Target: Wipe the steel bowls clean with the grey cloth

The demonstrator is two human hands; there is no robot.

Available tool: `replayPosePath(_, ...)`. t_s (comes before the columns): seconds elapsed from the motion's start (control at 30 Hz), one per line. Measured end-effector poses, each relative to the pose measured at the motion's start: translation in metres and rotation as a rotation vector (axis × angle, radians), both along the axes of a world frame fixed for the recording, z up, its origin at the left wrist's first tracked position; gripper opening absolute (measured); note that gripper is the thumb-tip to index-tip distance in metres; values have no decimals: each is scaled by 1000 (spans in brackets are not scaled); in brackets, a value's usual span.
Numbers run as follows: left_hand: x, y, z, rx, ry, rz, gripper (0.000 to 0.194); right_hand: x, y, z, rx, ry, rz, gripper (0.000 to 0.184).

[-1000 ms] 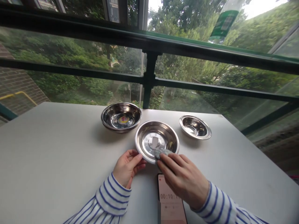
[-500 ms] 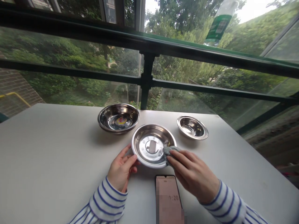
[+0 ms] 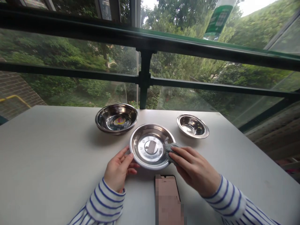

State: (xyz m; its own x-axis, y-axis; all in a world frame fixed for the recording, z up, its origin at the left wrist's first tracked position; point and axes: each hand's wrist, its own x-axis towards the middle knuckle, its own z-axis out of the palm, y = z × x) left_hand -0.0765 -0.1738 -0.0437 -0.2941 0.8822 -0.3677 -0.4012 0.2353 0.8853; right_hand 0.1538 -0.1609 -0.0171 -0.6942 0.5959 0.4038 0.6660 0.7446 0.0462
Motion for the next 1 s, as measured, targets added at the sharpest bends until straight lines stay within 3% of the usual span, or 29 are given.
replayPosePath(0.3,-2,1,1,-1,3,20,39,-2,-7,0,-62,26,34,32)
replayPosePath(0.5,-2,1,2,1,19,19,41,3,5,-1,-27,59,-38,29)
replayPosePath(0.67,-3,2,0,5,18,17,41,-1,-2,0,-45,9,17,30)
replayPosePath(1.0,-1,3,0,14,32,29,47,10,72,8,-44,-61,-78,27)
